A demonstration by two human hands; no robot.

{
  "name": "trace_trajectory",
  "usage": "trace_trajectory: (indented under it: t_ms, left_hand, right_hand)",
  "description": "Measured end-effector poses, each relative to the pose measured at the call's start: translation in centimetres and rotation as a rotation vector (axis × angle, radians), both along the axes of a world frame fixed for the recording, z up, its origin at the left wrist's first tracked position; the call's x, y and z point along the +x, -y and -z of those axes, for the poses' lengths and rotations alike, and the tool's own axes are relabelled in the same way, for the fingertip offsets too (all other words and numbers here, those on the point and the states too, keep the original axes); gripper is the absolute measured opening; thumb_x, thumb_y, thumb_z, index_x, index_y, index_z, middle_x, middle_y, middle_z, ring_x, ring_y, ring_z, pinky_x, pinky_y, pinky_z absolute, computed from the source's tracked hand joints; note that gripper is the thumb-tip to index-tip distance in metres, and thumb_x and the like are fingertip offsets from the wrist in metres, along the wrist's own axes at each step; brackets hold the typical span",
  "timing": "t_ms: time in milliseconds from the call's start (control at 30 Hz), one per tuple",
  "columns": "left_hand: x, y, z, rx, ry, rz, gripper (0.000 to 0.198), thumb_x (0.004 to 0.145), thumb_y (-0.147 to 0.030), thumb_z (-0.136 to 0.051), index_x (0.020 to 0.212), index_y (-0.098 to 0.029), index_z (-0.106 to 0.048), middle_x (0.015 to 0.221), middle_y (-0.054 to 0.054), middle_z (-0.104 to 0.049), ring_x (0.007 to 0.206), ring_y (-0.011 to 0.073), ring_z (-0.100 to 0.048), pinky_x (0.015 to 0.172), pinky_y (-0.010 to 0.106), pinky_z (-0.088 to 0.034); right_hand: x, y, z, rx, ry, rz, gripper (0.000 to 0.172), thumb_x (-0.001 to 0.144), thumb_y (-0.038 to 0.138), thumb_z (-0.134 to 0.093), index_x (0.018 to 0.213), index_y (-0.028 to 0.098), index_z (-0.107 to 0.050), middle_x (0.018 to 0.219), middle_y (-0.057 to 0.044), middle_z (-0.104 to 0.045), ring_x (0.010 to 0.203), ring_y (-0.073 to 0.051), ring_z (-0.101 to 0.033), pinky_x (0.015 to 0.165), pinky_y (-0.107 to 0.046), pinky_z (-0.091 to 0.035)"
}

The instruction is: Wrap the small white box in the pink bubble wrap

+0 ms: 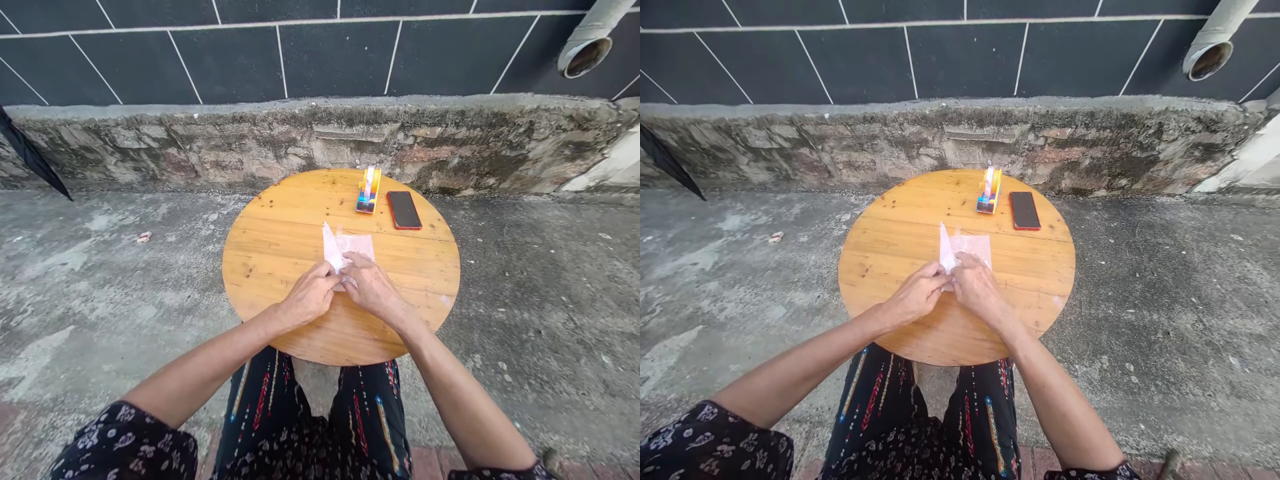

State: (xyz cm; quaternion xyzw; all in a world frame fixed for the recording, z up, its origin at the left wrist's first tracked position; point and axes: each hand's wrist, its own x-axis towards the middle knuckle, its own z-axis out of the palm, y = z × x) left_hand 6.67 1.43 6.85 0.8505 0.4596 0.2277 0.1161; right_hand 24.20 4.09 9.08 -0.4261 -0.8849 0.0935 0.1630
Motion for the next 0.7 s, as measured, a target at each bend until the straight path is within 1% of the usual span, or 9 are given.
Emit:
trace_trajectory:
  t_ms: [67, 167, 300, 367, 433, 500, 600, 667, 700]
  left_hand:
    - [0.2, 0.3, 0.4, 0.11, -0.061, -0.027, 0.036, 0.083, -0.009, -0.042, 0.108, -0.016, -0.068, 0.104, 0.011, -0.057, 0.096, 0.023, -0.055, 0.084, 0.036, -0.05]
    - [0.2, 0.4, 0.9, 0.224, -0.082, 0.021, 0.039, 0.082, -0.006, -0.043, 0.113, -0.014, -0.064, 0.119, 0.014, -0.056, 0.107, 0.0258, -0.051, 0.092, 0.041, -0.048]
    - [-0.1, 0.0, 1.4, 0.265, -0.062, 0.091, 0.04, 0.081, -0.003, -0.042, 0.115, -0.014, -0.062, 0.118, 0.011, -0.059, 0.11, 0.0243, -0.051, 0.097, 0.042, -0.048]
    - [-0.2, -0.2, 1.6, 0.284, -0.048, 0.107, 0.037, 0.082, -0.003, -0.043, 0.113, -0.013, -0.062, 0.117, 0.01, -0.059, 0.112, 0.0241, -0.051, 0.098, 0.041, -0.048]
    - [-0.3, -0.2, 1.6, 0.311, -0.035, 0.117, 0.034, 0.083, -0.002, -0.043, 0.11, -0.012, -0.062, 0.117, 0.011, -0.06, 0.114, 0.024, -0.05, 0.099, 0.04, -0.049]
    - [-0.3, -0.2, 1.6, 0.324, -0.031, 0.126, 0.031, 0.084, -0.002, -0.043, 0.106, -0.011, -0.062, 0.116, 0.011, -0.061, 0.114, 0.0238, -0.05, 0.098, 0.039, -0.049]
    - [-0.2, -0.2, 1.5, 0.304, -0.028, 0.137, 0.028, 0.085, -0.002, -0.044, 0.103, -0.013, -0.062, 0.113, 0.011, -0.062, 0.11, 0.0231, -0.052, 0.095, 0.039, -0.051]
    - [-0.2, -0.3, 1.3, 0.293, -0.022, 0.139, 0.029, 0.084, -0.001, -0.044, 0.102, -0.014, -0.062, 0.111, 0.01, -0.062, 0.108, 0.0226, -0.053, 0.092, 0.039, -0.052]
    - [-0.2, -0.3, 1.3, 0.291, -0.02, 0.139, 0.029, 0.084, -0.001, -0.043, 0.102, -0.014, -0.062, 0.111, 0.009, -0.062, 0.107, 0.0225, -0.054, 0.092, 0.039, -0.052]
  right_hand:
    - [0.1, 0.0, 0.1, 0.019, 0.004, -0.022, 0.026, 0.08, 0.006, -0.054, 0.097, 0.011, -0.072, 0.131, -0.016, -0.055, 0.119, -0.026, -0.053, 0.104, -0.037, -0.04]
    - [0.1, 0.0, 0.4, 0.046, -0.012, -0.048, 0.03, 0.077, 0.004, -0.051, 0.099, 0.011, -0.071, 0.13, -0.016, -0.056, 0.118, -0.025, -0.053, 0.103, -0.039, -0.041]
    - [0.3, -0.1, 1.0, 0.054, -0.054, -0.073, 0.031, 0.077, 0.003, -0.048, 0.097, 0.011, -0.071, 0.13, -0.016, -0.057, 0.12, -0.024, -0.053, 0.106, -0.042, -0.039]
    - [0.9, 0.0, 1.1, 0.049, -0.145, -0.06, 0.03, 0.078, 0.005, -0.048, 0.096, 0.013, -0.071, 0.129, -0.015, -0.058, 0.119, -0.023, -0.054, 0.105, -0.04, -0.04]
    - [2.1, 0.4, 1.2, 0.059, -0.277, 0.035, 0.025, 0.081, 0.01, -0.05, 0.093, 0.016, -0.071, 0.127, -0.012, -0.06, 0.116, -0.022, -0.057, 0.103, -0.04, -0.042]
    - [3.8, 0.8, 1.1, 0.051, -0.371, 0.201, 0.021, 0.083, 0.017, -0.051, 0.094, 0.017, -0.069, 0.118, -0.011, -0.064, 0.105, -0.022, -0.062, 0.095, -0.039, -0.046]
    - [6.4, 1.6, 1.2, -0.097, -0.316, 0.455, 0.021, 0.084, 0.027, -0.054, 0.1, 0.019, -0.065, 0.097, -0.008, -0.071, 0.079, -0.019, -0.067, 0.074, -0.033, -0.05]
    - [7.4, 2.0, 1.6, -0.216, -0.255, 0.551, 0.025, 0.084, 0.033, -0.057, 0.103, 0.019, -0.063, 0.089, -0.005, -0.072, 0.07, -0.018, -0.066, 0.067, -0.03, -0.049]
    - [7.5, 2.1, 1.8, -0.269, -0.252, 0.562, 0.028, 0.084, 0.036, -0.057, 0.106, 0.018, -0.061, 0.088, -0.005, -0.072, 0.069, -0.018, -0.066, 0.066, -0.03, -0.049]
